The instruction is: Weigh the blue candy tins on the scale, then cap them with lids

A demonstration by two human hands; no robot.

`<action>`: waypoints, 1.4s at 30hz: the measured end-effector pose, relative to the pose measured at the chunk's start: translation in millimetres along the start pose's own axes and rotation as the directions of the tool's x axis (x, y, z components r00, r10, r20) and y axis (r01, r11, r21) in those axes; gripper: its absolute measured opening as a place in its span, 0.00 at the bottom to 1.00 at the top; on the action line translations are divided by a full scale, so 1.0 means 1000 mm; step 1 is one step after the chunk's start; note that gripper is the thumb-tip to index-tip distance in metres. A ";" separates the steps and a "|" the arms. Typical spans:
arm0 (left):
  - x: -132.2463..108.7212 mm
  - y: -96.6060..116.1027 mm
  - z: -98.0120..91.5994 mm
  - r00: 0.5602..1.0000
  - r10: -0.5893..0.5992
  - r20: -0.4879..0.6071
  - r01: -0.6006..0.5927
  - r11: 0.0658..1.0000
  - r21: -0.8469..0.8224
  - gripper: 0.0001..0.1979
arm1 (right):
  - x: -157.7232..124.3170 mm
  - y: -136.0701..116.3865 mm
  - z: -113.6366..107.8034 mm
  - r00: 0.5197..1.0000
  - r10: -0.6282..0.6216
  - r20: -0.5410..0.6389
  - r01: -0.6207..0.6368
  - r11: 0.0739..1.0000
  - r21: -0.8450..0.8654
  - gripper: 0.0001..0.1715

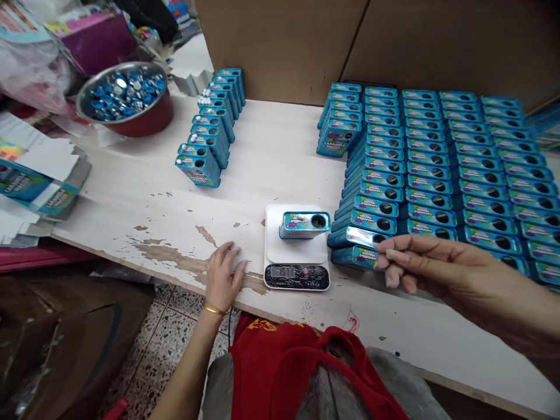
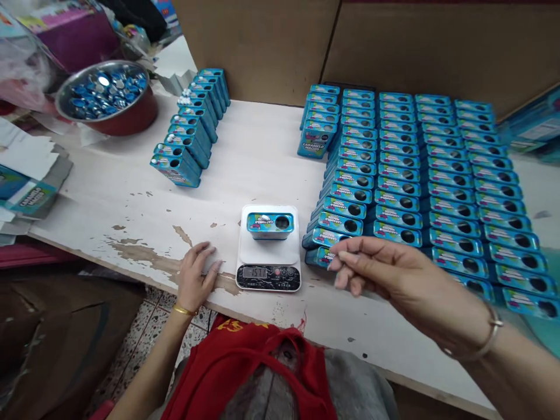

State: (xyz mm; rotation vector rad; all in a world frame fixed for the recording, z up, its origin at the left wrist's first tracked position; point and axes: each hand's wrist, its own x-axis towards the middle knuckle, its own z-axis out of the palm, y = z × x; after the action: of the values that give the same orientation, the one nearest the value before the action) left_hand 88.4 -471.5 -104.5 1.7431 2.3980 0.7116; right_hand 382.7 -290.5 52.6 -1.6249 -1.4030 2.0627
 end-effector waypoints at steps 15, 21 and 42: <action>0.088 0.093 -0.048 0.917 0.357 -0.181 -0.394 0.884 -0.252 0.20 | -0.004 0.081 0.042 0.968 0.025 0.250 -0.126 0.910 0.396 0.19; 0.113 0.087 -0.026 0.941 0.334 0.055 -0.291 0.880 -0.375 0.39 | 0.004 0.083 0.059 0.967 0.004 0.257 -0.155 0.805 0.572 0.17; 0.058 0.084 -0.053 0.694 0.708 -0.134 -0.701 0.706 0.098 0.15 | 0.038 0.048 0.113 0.958 0.083 0.275 -0.284 0.434 0.855 0.11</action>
State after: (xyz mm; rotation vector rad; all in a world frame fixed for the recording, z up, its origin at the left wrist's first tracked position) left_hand 123.6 -414.6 -10.7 2.7563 1.7474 0.8971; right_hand 293.8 -356.3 -12.1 -1.0980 0.0435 2.4373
